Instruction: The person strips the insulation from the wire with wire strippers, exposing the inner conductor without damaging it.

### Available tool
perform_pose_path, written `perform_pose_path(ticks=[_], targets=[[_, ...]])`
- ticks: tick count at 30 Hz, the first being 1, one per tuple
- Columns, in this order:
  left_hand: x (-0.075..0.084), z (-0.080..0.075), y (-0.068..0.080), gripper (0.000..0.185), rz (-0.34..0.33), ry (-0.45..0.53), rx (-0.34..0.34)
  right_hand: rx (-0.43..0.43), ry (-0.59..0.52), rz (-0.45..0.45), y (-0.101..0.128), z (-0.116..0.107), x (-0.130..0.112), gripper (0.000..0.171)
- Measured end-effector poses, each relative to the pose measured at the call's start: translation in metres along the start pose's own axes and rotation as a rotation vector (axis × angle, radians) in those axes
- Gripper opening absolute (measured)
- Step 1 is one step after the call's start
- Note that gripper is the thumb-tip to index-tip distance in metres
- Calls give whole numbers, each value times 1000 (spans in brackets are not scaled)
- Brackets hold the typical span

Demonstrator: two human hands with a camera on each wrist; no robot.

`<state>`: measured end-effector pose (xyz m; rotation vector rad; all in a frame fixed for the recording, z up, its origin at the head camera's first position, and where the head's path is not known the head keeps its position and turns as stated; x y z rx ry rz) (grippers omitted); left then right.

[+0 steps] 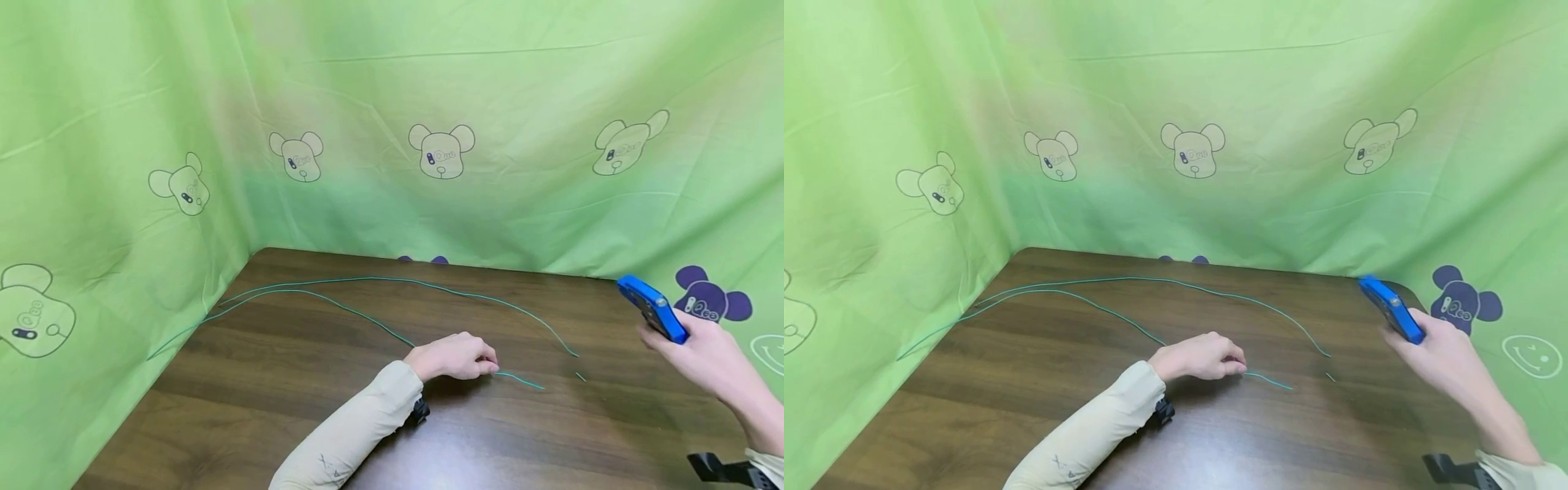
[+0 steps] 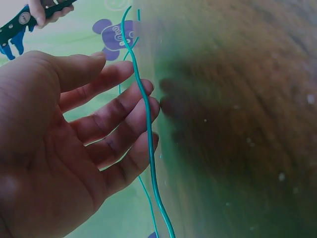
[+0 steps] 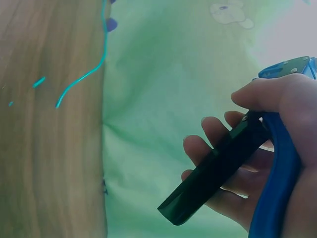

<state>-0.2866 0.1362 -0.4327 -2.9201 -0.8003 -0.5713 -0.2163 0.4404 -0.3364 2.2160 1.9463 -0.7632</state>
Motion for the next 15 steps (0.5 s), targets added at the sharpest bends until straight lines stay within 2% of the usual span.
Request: perform_pose_path(ticks=[8, 15], targets=[[0, -1, -3, 19, 17, -9, 12, 31, -63, -15, 0, -5, -10, 33], [-3, -9, -4, 21, 53, -3, 50, 56, -100, -22, 1, -11, -25, 34]])
Point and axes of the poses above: each hand's wrist, its own y-axis away from the middle knuckle, its own z-axis out of the palm, x = y × z, the point moved 5 cm from there along -y, towards the middle knuckle, and after that the axes turned 7 degrees about z, right-handed, at the moved point
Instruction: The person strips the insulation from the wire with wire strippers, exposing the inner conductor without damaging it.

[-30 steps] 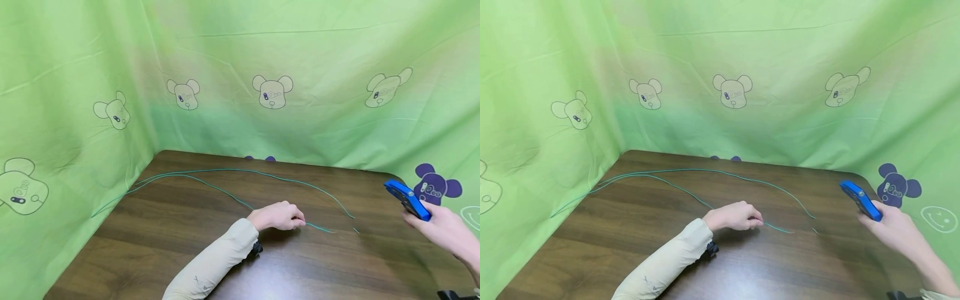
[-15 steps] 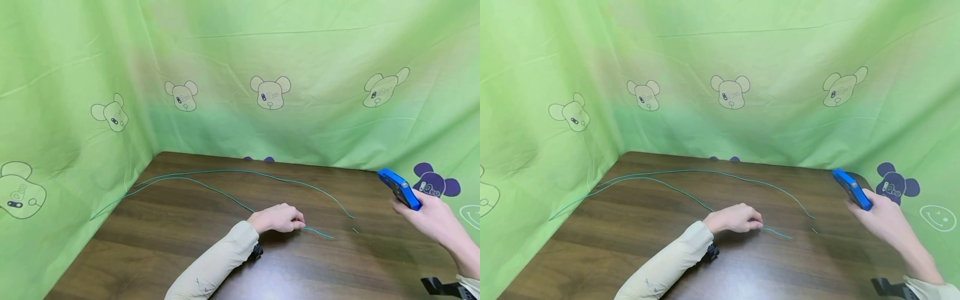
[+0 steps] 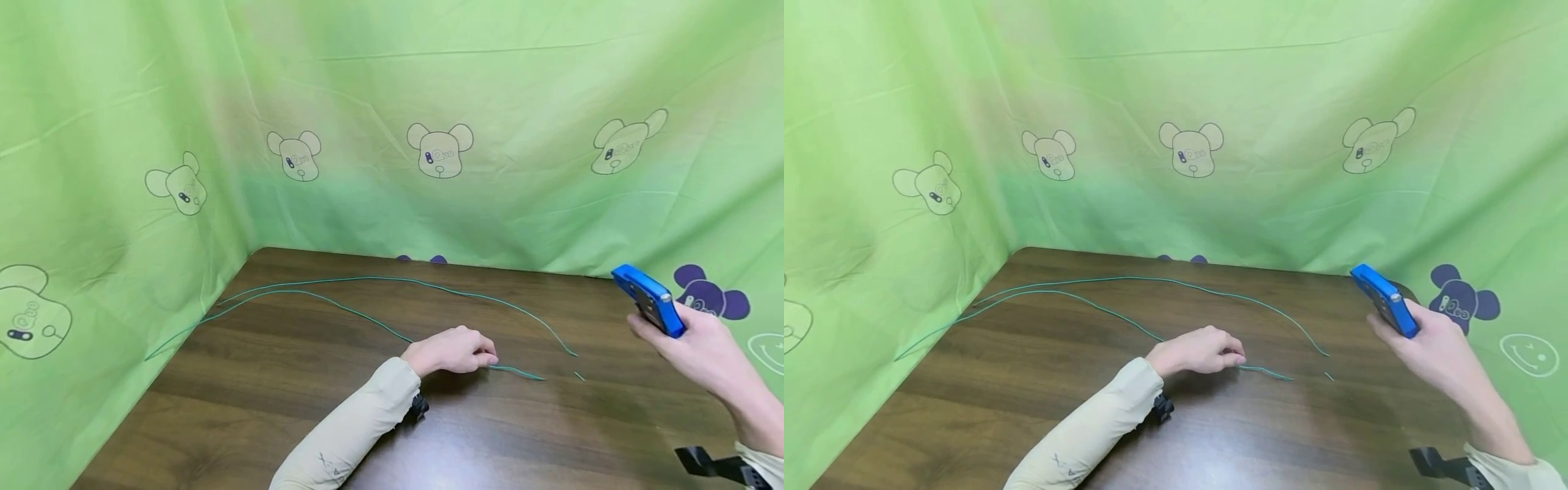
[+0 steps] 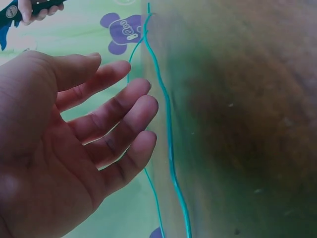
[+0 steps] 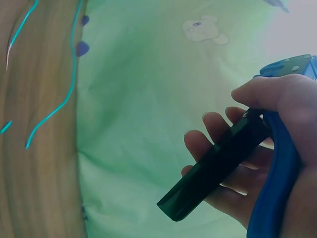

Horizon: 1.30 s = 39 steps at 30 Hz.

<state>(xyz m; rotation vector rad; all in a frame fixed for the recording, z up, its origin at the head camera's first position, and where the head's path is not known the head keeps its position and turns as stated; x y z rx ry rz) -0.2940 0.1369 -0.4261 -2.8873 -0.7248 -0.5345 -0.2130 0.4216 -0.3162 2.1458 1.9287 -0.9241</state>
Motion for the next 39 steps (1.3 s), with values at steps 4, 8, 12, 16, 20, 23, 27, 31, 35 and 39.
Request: perform_pose_path(ticks=[4, 8, 12, 16, 20, 23, 27, 31, 35, 39], targets=[[-1, -6, 0, 21, -3, 19, 7, 28, -31, -18, 1, -4, -11, 31], [-3, -12, 0, 23, -2, 27, 13, 40, -63, -28, 4, -7, -18, 24], [-5, -20, -1, 24, 13, 13, 29, 27, -107, -37, 7, -9, -22, 19], [-4, -26, -2, 25, 27, 1, 34, 19, -129, -38, 7, -12, -24, 26], [-2, -31, -5, 24, 39, 10, 41, 29, -137, -27, 7, -15, -28, 26], [-3, -33, -8, 24, 37, 16, 56, 58, -145, -41, 5, -17, -35, 22], [-6, -34, -11, 24, 27, 11, 73, 95, -164, -94, 3, -18, -47, 13], [-9, -37, -15, 25, 28, -7, 89, 102, -198, -132, 0, -19, -57, 10], [-11, -42, -19, 24, 18, 3, 106, 101, -227, -154, -1, -18, -65, 8], [-13, -47, -24, 24, 14, 17, 133, 80, -259, -155, -2, -15, -69, 6]])
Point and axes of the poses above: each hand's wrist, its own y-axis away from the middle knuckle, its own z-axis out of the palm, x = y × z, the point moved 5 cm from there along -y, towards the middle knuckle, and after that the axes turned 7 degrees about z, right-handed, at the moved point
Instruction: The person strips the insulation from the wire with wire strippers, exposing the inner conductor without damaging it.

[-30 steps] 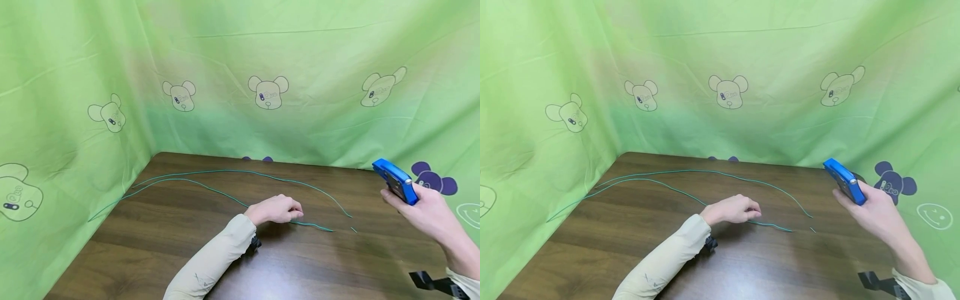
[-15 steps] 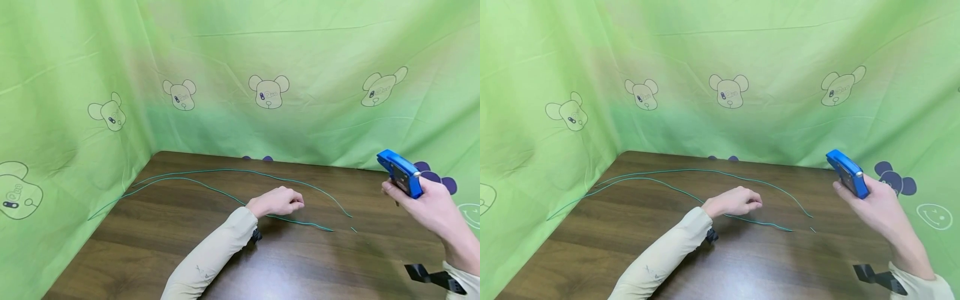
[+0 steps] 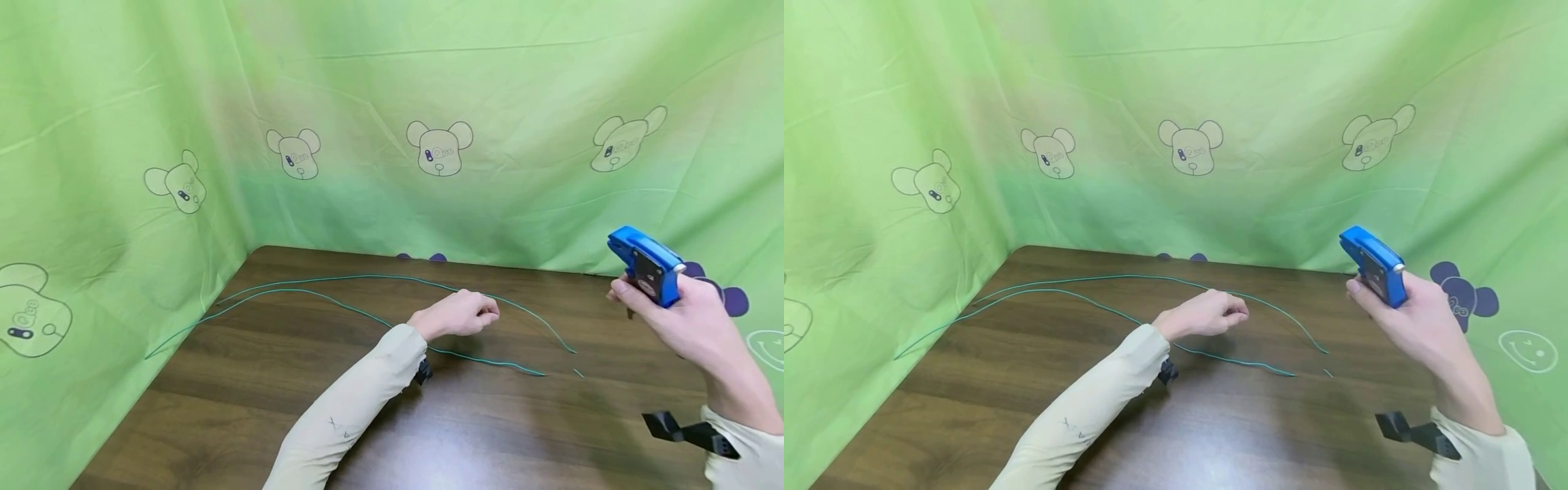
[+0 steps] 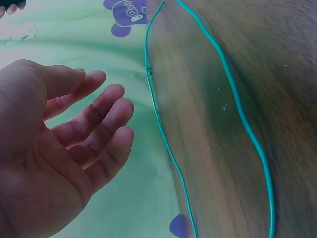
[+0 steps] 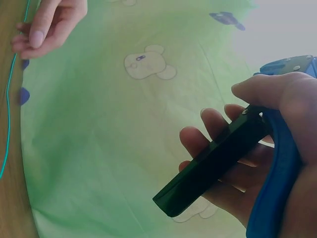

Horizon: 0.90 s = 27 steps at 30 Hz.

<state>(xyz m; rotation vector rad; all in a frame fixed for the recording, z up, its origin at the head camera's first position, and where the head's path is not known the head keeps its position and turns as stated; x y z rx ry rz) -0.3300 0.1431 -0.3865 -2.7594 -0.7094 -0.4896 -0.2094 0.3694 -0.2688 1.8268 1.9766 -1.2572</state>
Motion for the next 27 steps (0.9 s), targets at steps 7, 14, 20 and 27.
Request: perform_pose_path(ticks=[7, 14, 20, 27], targets=[[-2, 0, -9, 22, -21, 0, 25, -38, -70, -2, -3, 4, 1, 8], [-3, 5, -17, 24, -42, 15, 40, -54, -152, -30, -8, 7, -6, 12], [0, 9, -24, 24, -42, -5, 67, -67, -154, -33, -13, 10, -10, 6], [0, 13, -32, 22, -58, -6, 112, -93, -143, 4, -13, 15, -6, 9]])
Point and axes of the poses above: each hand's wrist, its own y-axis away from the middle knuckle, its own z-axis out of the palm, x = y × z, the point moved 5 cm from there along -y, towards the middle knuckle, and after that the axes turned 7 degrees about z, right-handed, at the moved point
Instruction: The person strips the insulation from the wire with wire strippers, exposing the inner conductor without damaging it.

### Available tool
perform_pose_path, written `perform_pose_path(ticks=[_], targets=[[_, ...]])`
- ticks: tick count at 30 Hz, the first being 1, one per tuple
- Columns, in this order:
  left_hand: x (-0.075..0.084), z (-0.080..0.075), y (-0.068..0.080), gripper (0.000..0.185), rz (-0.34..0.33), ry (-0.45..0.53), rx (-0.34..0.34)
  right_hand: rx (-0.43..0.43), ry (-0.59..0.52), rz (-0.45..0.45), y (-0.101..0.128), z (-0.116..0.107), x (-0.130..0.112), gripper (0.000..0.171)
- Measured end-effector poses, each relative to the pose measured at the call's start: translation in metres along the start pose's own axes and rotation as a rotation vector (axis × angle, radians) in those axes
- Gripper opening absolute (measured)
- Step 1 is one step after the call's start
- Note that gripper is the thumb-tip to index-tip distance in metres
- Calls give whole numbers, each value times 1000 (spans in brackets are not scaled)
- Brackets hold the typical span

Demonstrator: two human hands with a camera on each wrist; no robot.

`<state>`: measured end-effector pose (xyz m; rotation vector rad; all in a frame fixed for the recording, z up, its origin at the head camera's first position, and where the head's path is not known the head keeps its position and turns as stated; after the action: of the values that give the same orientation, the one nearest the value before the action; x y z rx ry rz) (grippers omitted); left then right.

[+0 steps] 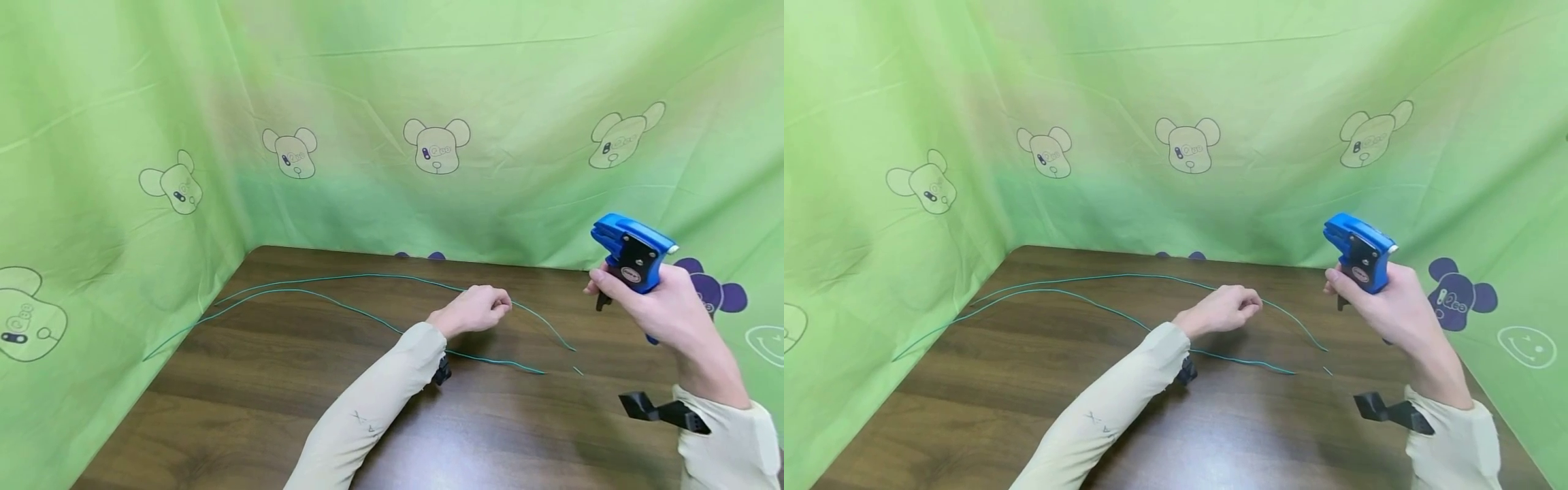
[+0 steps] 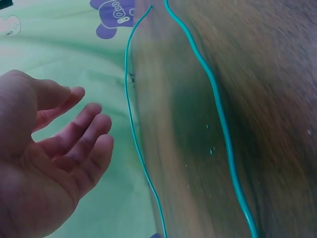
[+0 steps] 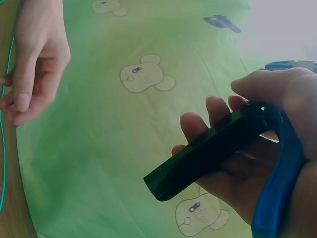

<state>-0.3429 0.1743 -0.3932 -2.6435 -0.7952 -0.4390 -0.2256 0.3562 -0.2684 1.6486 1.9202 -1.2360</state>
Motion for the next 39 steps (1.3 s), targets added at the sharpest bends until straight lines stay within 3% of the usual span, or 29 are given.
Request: perform_pose_path(ticks=[6, 13, 16, 20, 23, 28, 32, 39], targets=[[5, -2, -7, 22, -18, -55, 59, -37, -20, 43, -1, 1, 2, 16], [16, 1, -13, 23, -58, -135, 50, -145, -79, -170, -5, 10, -3, 23], [18, 5, -15, 22, -90, -165, 34, -176, -133, -191, -6, 12, -3, 30], [17, 12, -18, 23, -137, -208, 19, -149, -116, -110, -6, 12, 0, 27], [15, 17, -19, 25, -169, -226, 8, -98, -67, 33, -6, 10, 5, 19], [12, 27, -21, 33, -210, -228, -55, -31, -91, 251, -4, 4, 13, 30], [10, 36, -22, 39, -227, -242, -97, -6, -97, 248, -4, 0, 13, 30], [14, 42, -27, 46, -226, -265, -109, -58, 1, 239, -2, 0, 13, 33]])
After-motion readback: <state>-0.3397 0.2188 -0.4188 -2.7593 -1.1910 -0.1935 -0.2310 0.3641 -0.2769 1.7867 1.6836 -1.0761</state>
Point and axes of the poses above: each hand's wrist, its own y-axis away from the middle knuckle, its own z-axis out of the palm, x = y × z, the point moved 5 cm from there along -y, towards the middle knuckle, and after that the axes turned 7 degrees about z, right-handed, at the moved point
